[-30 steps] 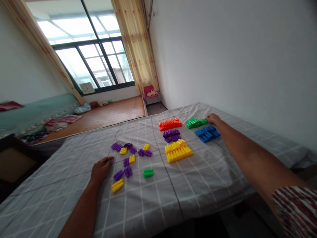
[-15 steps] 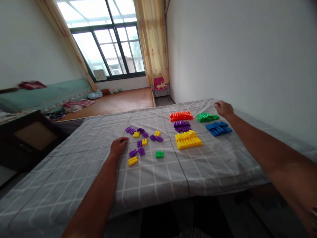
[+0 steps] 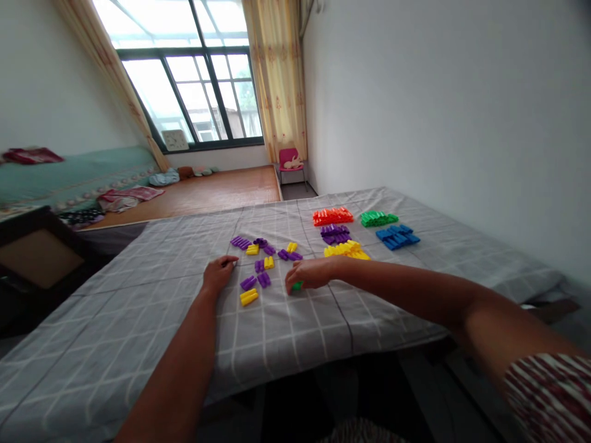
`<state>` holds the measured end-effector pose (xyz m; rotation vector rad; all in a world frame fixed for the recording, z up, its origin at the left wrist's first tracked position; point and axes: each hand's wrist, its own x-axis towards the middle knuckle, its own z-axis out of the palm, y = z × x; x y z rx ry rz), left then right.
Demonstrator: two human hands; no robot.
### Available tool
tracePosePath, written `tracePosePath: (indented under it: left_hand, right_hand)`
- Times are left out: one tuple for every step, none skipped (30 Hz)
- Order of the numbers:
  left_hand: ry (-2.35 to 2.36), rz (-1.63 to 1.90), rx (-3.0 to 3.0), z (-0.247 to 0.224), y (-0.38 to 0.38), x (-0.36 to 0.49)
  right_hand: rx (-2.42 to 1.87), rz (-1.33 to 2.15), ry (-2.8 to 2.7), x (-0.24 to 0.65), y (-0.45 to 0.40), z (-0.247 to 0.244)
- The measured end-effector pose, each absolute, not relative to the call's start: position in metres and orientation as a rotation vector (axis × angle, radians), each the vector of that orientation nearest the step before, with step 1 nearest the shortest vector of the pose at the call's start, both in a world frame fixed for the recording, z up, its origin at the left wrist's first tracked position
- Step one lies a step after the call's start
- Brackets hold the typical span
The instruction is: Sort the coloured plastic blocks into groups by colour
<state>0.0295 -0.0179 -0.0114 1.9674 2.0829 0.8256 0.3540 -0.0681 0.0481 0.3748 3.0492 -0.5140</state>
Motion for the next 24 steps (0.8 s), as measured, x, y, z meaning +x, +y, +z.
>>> tracePosePath:
  left_hand:
    - [2.081, 0.824, 1.969, -0.011, -0.018, 0.029]
    - [2.082, 0.819, 1.969, -0.011, -0.017, 0.029]
    - [2.085, 0.810, 1.971, -0.010, -0.017, 0.029]
    - [2.088, 0.799, 1.973, -0.010, -0.016, 0.028]
    - [2.090, 0.790, 1.976, -0.009, -0.016, 0.028]
    - [2.094, 0.786, 1.974, -0.009, -0.015, 0.027]
    - [2.095, 0.787, 1.974, -0.010, -0.015, 0.027]
    - [2.096, 0.789, 1.975, -0.010, -0.014, 0.026]
    - [2.096, 0.792, 1.978, -0.010, -0.013, 0.025]
    - [2.097, 0.792, 1.982, -0.011, -0.012, 0.025]
    - [2.099, 0.787, 1.988, -0.011, -0.012, 0.024]
    - [2.102, 0.780, 1.993, -0.011, -0.011, 0.024]
    - [2.107, 0.772, 1.997, -0.011, -0.010, 0.023]
    - [2.113, 0.763, 1.997, -0.011, -0.010, 0.023]
    - [2.116, 0.754, 2.000, -0.010, -0.009, 0.023]
    - [2.118, 0.748, 2.005, -0.010, -0.008, 0.023]
    - [2.119, 0.746, 2.009, -0.010, -0.008, 0.023]
    - [2.122, 0.744, 2.012, -0.010, -0.007, 0.022]
    - [2.126, 0.744, 2.011, -0.010, -0.007, 0.022]
    - [2.134, 0.746, 2.005, -0.011, -0.006, 0.021]
    - [2.142, 0.748, 1.996, -0.012, -0.005, 0.021]
    - [2.148, 0.750, 1.988, -0.012, -0.005, 0.020]
    - [2.147, 0.756, 1.985, -0.013, -0.004, 0.019]
    - [2.143, 0.765, 1.986, -0.014, -0.004, 0.019]
  right_hand:
    - [0.429, -0.483, 3.042, 0.354, -0.067, 0.048]
    - [0.497, -0.458, 3.043, 0.355, -0.065, 0.049]
    - [0.566, -0.448, 3.047, 0.359, -0.063, 0.051]
    - [0.630, -0.457, 3.055, 0.364, -0.060, 0.053]
    - [0.701, -0.490, 3.069, 0.371, -0.056, 0.056]
    - [0.799, -0.543, 3.089, 0.381, -0.051, 0.060]
    - [0.939, -0.612, 3.113, 0.394, -0.044, 0.064]
    - [1.112, -0.687, 3.137, 0.411, -0.036, 0.068]
    - [1.315, -0.758, 3.154, 0.431, -0.027, 0.073]
    - [1.542, -0.812, 3.163, 0.455, -0.016, 0.077]
    - [1.727, -0.836, 3.178, 0.483, -0.005, 0.081]
    - [1.907, -0.812, 3.181, 0.512, 0.006, 0.083]
    - [2.152, -0.741, 3.140, 0.543, 0.016, 0.083]
    - [2.431, -0.629, 3.022, 0.574, 0.026, 0.081]
    - [2.691, -0.470, 2.838, 0.604, 0.034, 0.077]
    - [2.896, -0.321, 2.611, 0.631, 0.040, 0.071]
    - [3.012, -0.192, 2.421, 0.655, 0.046, 0.064]
    - [3.079, -0.096, 2.255, 0.675, 0.050, 0.056]
    - [3.095, -0.031, 2.148, 0.691, 0.052, 0.048]
    - [3.094, 0.016, 2.065, 0.702, 0.054, 0.040]
    - [3.087, 0.048, 2.002, 0.709, 0.056, 0.032]
    - [3.083, 0.075, 1.950, 0.712, 0.057, 0.026]
    - [3.089, 0.100, 1.899, 0.713, 0.058, 0.021]
    - [3.099, 0.124, 1.851, 0.712, 0.059, 0.018]
